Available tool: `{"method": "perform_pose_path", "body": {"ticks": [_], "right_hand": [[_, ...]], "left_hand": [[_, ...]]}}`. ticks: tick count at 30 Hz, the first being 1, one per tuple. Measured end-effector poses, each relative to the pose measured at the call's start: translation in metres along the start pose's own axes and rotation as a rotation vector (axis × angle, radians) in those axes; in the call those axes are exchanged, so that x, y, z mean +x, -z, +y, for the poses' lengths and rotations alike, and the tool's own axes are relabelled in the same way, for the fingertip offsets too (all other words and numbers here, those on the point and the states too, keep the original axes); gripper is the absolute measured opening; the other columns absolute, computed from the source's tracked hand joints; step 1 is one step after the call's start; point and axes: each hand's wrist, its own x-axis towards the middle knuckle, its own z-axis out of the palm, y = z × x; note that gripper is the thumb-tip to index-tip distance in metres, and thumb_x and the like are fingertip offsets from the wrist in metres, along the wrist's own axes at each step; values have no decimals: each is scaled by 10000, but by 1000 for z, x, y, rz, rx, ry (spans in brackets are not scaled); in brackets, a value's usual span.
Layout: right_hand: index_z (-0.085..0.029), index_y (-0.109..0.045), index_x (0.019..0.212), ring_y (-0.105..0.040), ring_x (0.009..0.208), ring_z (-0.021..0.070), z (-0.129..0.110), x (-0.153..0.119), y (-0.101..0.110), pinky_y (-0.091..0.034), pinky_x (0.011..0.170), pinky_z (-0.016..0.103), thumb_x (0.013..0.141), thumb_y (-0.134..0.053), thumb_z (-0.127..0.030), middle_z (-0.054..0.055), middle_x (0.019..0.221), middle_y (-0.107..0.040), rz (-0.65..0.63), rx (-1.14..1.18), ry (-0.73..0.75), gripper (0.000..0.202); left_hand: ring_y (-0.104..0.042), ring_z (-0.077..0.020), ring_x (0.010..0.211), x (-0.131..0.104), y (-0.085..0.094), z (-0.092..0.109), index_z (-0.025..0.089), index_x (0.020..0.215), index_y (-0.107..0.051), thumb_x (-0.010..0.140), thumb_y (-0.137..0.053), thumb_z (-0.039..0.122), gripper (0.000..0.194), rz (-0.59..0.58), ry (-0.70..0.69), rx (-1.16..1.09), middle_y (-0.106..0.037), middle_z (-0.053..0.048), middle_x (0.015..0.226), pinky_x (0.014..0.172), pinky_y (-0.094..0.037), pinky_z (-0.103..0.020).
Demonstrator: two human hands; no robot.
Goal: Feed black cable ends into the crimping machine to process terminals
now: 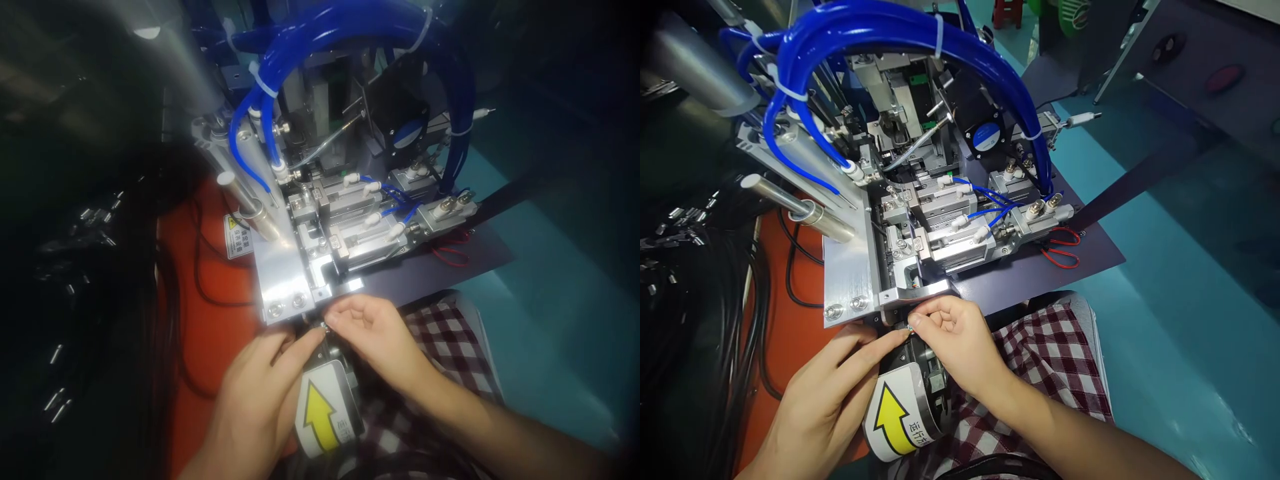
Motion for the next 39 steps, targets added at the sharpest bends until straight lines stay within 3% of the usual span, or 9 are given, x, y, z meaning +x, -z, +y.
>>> {"method": "perform_pose_path", "body": {"ticks": [10,14,19,24,28,33,39], "right_hand": [[-161,-607,770,-453,516,109,15,-5,0,-357,479,242,847,-571,-253,-19,605,-524,52,-254,282,125],[-158,-594,769,-477,547,118,15,-5,0,-372,493,243,842,-578,-266,-6,633,-546,50,-203,205,132],[-144,-570,725,-466,541,97,3,0,-3,-384,513,224,829,-582,-217,-18,611,-537,33,-80,-9,128],[-150,-541,655,-248,425,51,4,5,4,-182,409,201,825,-594,-299,-89,485,-367,-147,115,-202,232],[-171,-459,584,-277,439,53,13,4,10,-222,436,199,823,-609,-365,-87,486,-356,-125,167,-160,343],[-150,-561,761,-402,432,63,13,1,10,-340,476,211,886,-521,-416,-59,557,-491,-97,58,-16,297],[-157,-540,712,-402,442,64,6,3,10,-355,449,205,846,-593,-345,-45,578,-519,-161,12,-53,237]], "left_hand": [[-559,-131,750,1,0,1,187,1195,-608,899,-457,79,350,23,29,-26,-529,-45,881,614,-466,-221],[-567,-127,766,-1,-1,1,187,1196,-596,905,-463,83,336,35,55,-38,-544,-42,897,630,-468,-220],[-584,-113,820,-1,-1,2,172,1162,-596,915,-479,83,288,64,46,-61,-576,-38,944,700,-472,-203],[-577,-106,858,-2,1,1,169,1187,-582,912,-490,73,306,45,25,-68,-549,-41,963,733,-473,-184],[-578,-98,874,-1,2,1,172,1209,-569,910,-498,68,324,21,34,-74,-540,-40,976,749,-476,-164],[-586,-116,929,0,3,2,189,1225,-559,915,-490,76,337,12,37,-84,-548,-53,1033,783,-487,-170],[-604,-132,939,0,10,1,212,1262,-537,927,-464,97,361,-59,18,0,-554,-70,1072,773,-506,-185]]}}
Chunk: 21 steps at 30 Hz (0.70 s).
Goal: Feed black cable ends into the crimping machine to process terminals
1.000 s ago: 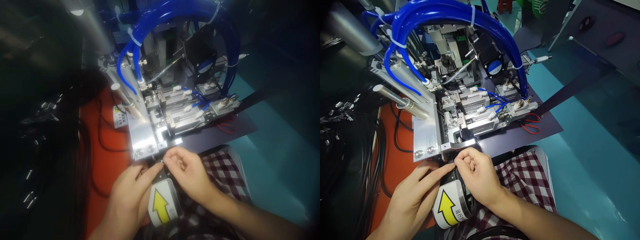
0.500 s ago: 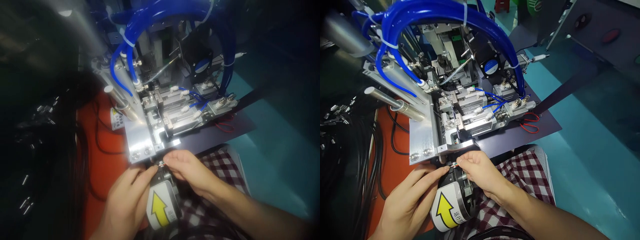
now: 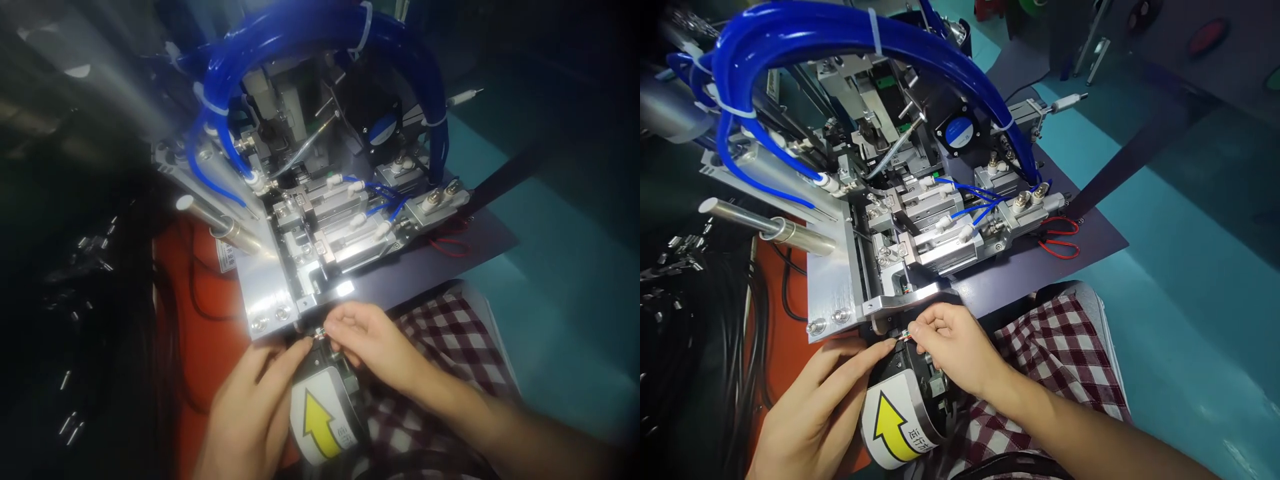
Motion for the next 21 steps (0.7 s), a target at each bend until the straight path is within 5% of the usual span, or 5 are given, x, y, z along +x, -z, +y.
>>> {"method": "perform_pose_path", "body": {"ticks": [6,12,21], "right_hand": [[-181,-524,713,-433,476,91,6,2,4,-363,462,223,890,-542,-308,-41,580,-498,-20,-163,73,219],[-184,-488,706,-454,480,90,3,2,5,-386,499,224,920,-498,-265,-60,568,-474,-79,-109,9,229],[-184,-513,709,-491,536,107,8,3,10,-382,506,230,913,-523,-356,-32,617,-519,-73,-237,148,267]], "left_hand": [[-612,-146,984,-3,6,-7,184,1181,-558,923,-503,151,266,7,12,65,-604,-69,1087,872,-488,-199],[-623,-113,885,-5,19,-11,231,1208,-575,926,-453,140,320,-94,-15,149,-570,-53,1057,712,-501,-147],[-611,-141,939,-6,13,-7,221,1220,-556,904,-398,39,398,-40,-75,268,-554,-71,1077,794,-505,-193]]}}
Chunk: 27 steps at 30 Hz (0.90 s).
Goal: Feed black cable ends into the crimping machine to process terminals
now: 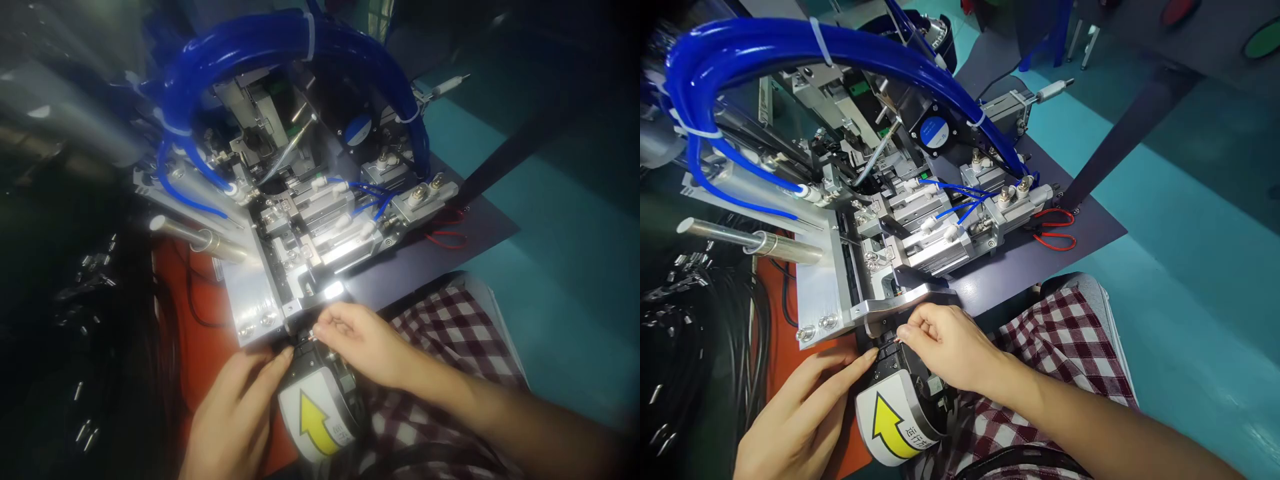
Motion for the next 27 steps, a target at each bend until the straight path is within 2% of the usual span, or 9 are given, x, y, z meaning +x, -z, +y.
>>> {"method": "perform_pose_path", "body": {"ticks": [3,6,10,13,18,22,27], "right_hand": [[-187,-502,718,-439,534,103,1,0,-6,-354,500,232,909,-514,-305,-43,612,-482,18,72,24,224],[-190,-496,714,-420,552,102,2,-1,-10,-351,524,234,906,-511,-280,-50,615,-453,90,76,63,213],[-190,-491,719,-429,505,92,5,-2,-7,-351,493,225,913,-504,-341,-44,631,-501,32,129,-20,246],[-180,-516,758,-449,498,89,7,-4,-2,-376,510,229,940,-447,-386,-28,662,-535,47,132,-45,283],[-186,-499,721,-431,541,103,5,-4,-4,-360,532,241,937,-474,-387,-48,614,-463,73,-1,43,296],[-188,-498,743,-404,529,98,4,-3,-11,-326,502,235,922,-498,-332,-51,620,-468,81,29,78,230],[-188,-491,744,-409,529,96,3,-5,-14,-327,490,228,920,-502,-345,-45,636,-479,104,51,105,236]], "left_hand": [[-617,-122,908,0,-2,-1,232,1205,-571,909,-404,47,388,4,13,-14,-547,-58,1063,764,-504,-169],[-620,-118,897,-2,-5,-3,227,1158,-594,910,-457,63,328,77,50,-88,-574,-44,1038,775,-500,-170],[-609,-149,970,-7,-10,-3,180,1127,-595,886,-509,34,295,147,46,-130,-606,-62,1061,893,-476,-225],[-601,-153,932,-11,-10,-3,178,1151,-601,889,-502,39,313,134,28,-49,-579,-72,1047,833,-485,-236],[-603,-124,858,-12,-10,-4,206,1151,-609,897,-502,60,312,127,56,-4,-555,-61,1022,710,-489,-194],[-630,-126,869,-11,-12,-4,196,1129,-611,907,-484,72,285,167,42,-26,-589,-65,1029,741,-512,-197],[-636,-136,913,-8,-14,-2,178,1089,-613,895,-506,57,252,227,45,-61,-624,-70,1029,808,-521,-219]]}}
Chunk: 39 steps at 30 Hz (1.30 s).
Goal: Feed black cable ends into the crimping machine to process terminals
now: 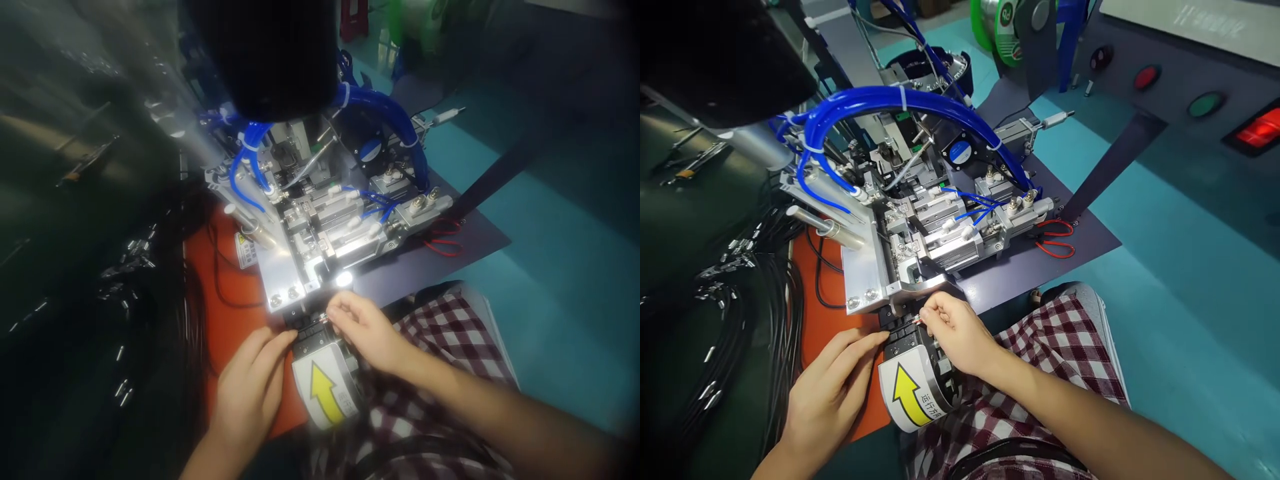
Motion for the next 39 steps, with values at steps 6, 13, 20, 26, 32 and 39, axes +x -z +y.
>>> {"method": "perform_pose_path", "body": {"ticks": [6,13,20,26,32,39], "right_hand": [[-182,-480,731,-397,531,91,-2,-1,-1,-330,503,230,922,-497,-336,-55,624,-457,-1,-30,21,246],[-182,-489,734,-404,554,101,0,0,-3,-334,528,243,910,-503,-317,-55,621,-448,20,-40,42,222],[-189,-458,650,-377,511,87,-5,2,-7,-314,502,230,842,-570,-322,-67,565,-434,45,74,-54,259],[-170,-527,689,-403,457,80,0,0,-1,-350,494,239,860,-487,-460,-31,594,-522,29,124,-75,339],[-163,-575,715,-410,481,78,-4,-7,-10,-340,499,233,808,-594,-398,-29,637,-542,172,108,-73,254],[-187,-535,695,-396,423,97,-3,-8,-15,-291,458,234,814,-601,-338,-82,456,-430,244,9,-56,203]], "left_hand": [[-632,-130,844,5,-1,3,173,1067,-609,893,-494,54,240,9,26,-74,-627,-57,952,757,-523,-211],[-619,-125,816,6,0,5,167,1047,-608,887,-499,49,227,21,32,-79,-602,-50,935,729,-511,-201],[-589,-116,778,2,-1,3,173,1060,-622,903,-473,65,242,14,41,-70,-564,-41,921,671,-493,-200],[-555,-95,746,3,-2,3,165,1045,-620,912,-471,69,222,15,55,-130,-529,-20,873,658,-464,-176],[-552,-102,756,1,-5,2,154,1048,-622,908,-471,60,226,19,48,-126,-518,-27,884,672,-458,-180],[-550,-102,775,1,-4,3,154,1057,-619,900,-473,43,241,27,34,-118,-521,-31,913,688,-452,-181]]}}
